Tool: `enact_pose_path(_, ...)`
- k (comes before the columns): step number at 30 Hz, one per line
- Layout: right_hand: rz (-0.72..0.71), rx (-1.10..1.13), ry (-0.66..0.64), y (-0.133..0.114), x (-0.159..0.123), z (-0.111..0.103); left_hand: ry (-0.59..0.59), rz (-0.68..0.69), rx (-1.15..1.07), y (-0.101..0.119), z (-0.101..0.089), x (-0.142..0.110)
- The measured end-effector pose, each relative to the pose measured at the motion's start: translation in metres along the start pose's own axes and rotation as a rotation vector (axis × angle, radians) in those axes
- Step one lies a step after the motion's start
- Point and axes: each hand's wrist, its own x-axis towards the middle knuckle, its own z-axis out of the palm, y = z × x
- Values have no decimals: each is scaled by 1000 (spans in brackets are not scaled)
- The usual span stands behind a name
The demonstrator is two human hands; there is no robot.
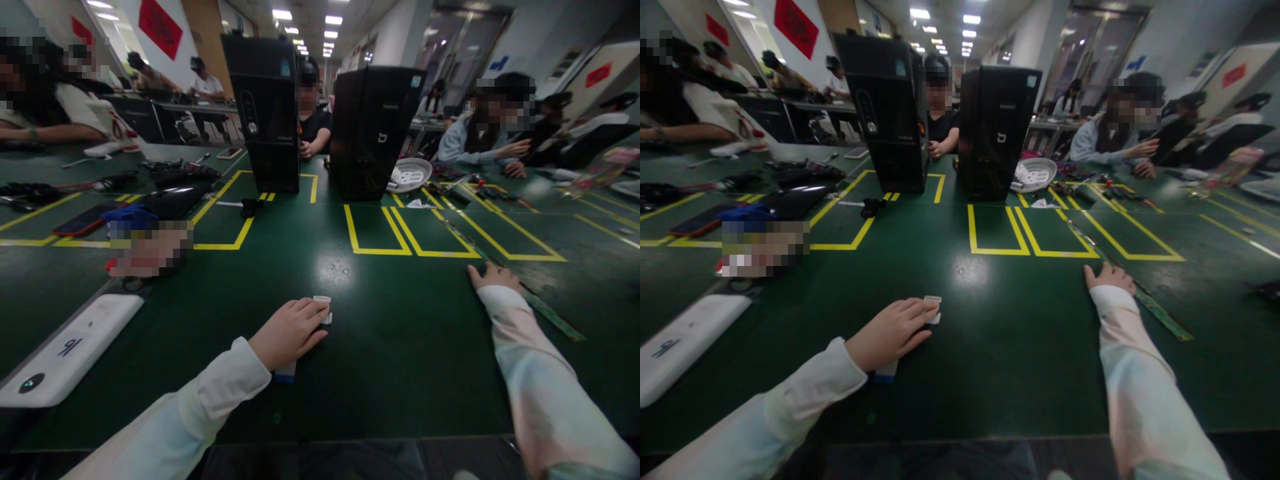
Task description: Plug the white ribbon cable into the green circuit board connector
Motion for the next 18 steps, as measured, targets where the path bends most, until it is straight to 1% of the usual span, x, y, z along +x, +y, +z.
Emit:
enact_pose_path(5,-108,-6,50,-4,-11,3,7,-13,0,4,-2,0)
enact_pose_path(12,-323,-10,29,-2,-22,4,12,-11,-20,6,-2,-2)
enact_pose_path(15,-444,6,3,0,-33,3,9,-12,-22,7,-2,-3)
enact_pose_path(18,-653,72,23,-2,-52,5,3,-11,-13,9,-2,-3)
